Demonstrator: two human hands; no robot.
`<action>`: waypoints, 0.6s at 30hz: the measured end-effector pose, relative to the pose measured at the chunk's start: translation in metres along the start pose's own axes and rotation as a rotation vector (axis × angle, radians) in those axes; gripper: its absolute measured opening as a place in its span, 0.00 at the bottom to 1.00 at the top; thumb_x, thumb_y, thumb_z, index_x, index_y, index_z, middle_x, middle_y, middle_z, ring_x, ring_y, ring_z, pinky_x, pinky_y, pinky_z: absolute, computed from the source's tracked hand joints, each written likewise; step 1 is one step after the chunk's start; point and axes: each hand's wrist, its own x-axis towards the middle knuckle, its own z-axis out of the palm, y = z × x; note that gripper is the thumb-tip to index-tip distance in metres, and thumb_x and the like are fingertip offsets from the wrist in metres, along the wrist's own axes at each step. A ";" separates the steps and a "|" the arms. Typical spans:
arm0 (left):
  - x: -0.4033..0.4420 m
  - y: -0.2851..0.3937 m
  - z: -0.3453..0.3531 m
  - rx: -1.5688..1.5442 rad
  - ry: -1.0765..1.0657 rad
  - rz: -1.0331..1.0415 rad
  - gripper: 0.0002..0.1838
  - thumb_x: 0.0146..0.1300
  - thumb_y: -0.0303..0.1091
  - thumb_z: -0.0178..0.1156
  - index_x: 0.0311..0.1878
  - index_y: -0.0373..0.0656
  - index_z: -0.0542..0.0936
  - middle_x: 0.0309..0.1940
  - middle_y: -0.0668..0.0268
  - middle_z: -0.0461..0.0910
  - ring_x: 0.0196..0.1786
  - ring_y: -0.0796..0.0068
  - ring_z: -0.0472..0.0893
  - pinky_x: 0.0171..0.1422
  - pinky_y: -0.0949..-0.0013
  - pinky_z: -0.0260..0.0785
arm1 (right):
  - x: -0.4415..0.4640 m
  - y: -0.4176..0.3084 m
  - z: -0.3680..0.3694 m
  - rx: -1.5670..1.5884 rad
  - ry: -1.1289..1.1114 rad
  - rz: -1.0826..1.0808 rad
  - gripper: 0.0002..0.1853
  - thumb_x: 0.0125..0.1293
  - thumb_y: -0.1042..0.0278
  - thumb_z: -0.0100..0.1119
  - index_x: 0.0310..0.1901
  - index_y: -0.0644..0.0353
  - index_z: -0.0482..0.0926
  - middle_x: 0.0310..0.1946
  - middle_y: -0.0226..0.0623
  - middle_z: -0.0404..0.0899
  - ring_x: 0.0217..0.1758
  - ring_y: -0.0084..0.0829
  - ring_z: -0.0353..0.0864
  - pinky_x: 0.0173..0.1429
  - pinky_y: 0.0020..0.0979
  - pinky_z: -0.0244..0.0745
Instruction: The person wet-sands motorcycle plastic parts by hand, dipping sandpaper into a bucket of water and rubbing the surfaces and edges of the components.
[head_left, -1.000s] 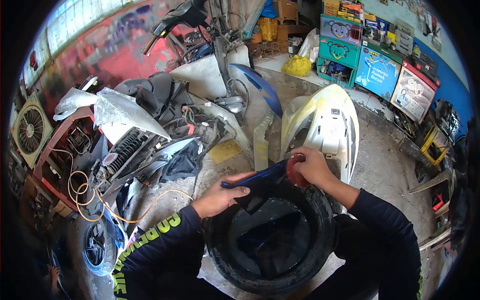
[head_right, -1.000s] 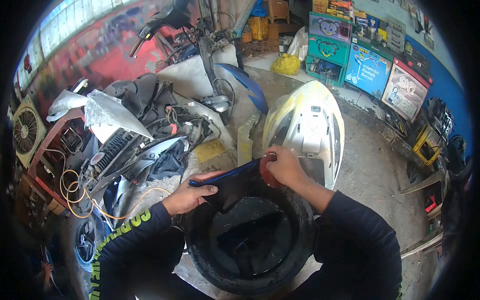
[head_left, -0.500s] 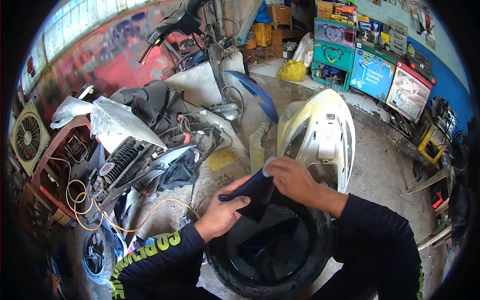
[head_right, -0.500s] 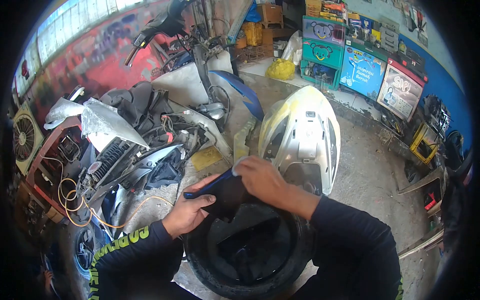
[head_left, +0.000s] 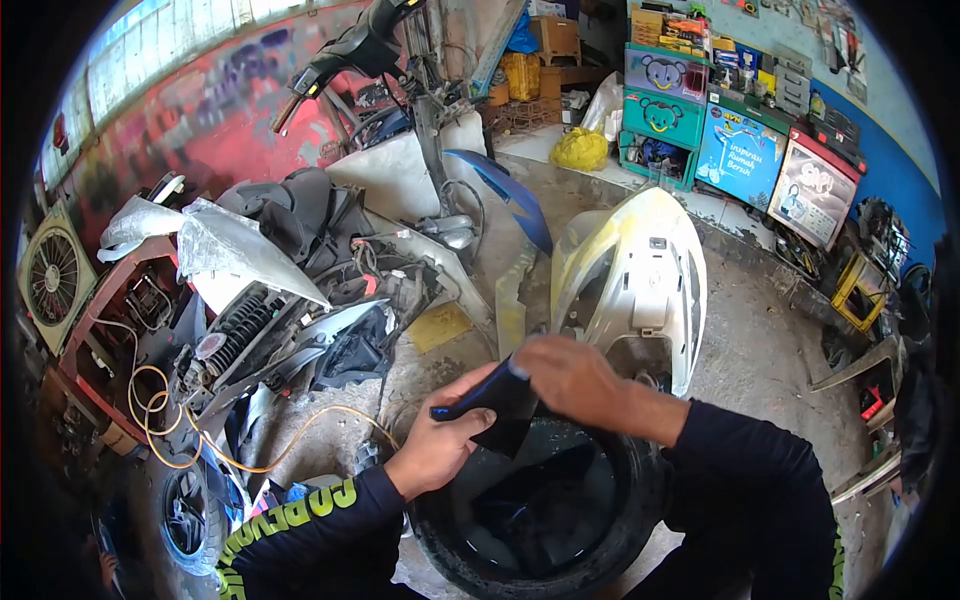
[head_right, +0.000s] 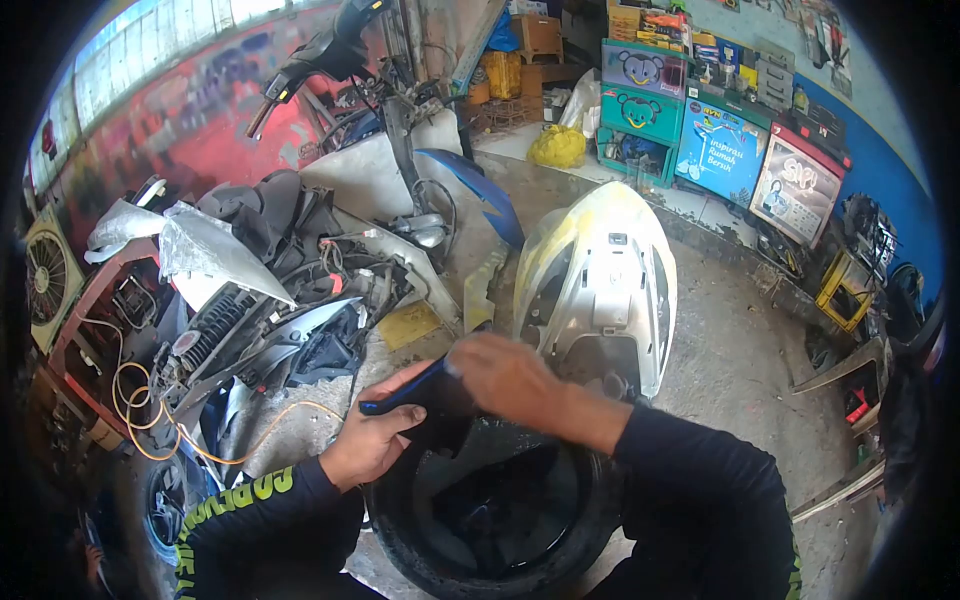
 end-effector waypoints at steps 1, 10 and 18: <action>-0.001 0.001 0.001 -0.019 0.002 -0.006 0.31 0.64 0.16 0.52 0.73 0.33 0.65 0.63 0.62 0.75 0.63 0.77 0.74 0.69 0.72 0.65 | -0.001 0.009 0.001 -0.052 -0.020 0.017 0.09 0.55 0.77 0.61 0.40 0.65 0.80 0.40 0.43 0.81 0.45 0.43 0.82 0.50 0.40 0.80; -0.002 0.003 0.002 -0.004 -0.004 -0.014 0.31 0.65 0.16 0.52 0.73 0.34 0.65 0.62 0.62 0.76 0.62 0.77 0.76 0.68 0.71 0.67 | 0.002 0.002 -0.005 -0.107 -0.037 0.008 0.08 0.56 0.78 0.61 0.39 0.64 0.81 0.40 0.43 0.80 0.46 0.42 0.82 0.51 0.38 0.79; -0.004 0.004 0.001 0.007 -0.001 -0.025 0.33 0.63 0.18 0.57 0.74 0.33 0.63 0.65 0.58 0.75 0.66 0.68 0.75 0.72 0.64 0.66 | -0.002 0.003 -0.005 -0.099 -0.002 0.006 0.09 0.56 0.78 0.62 0.40 0.66 0.80 0.40 0.42 0.80 0.44 0.43 0.82 0.50 0.39 0.79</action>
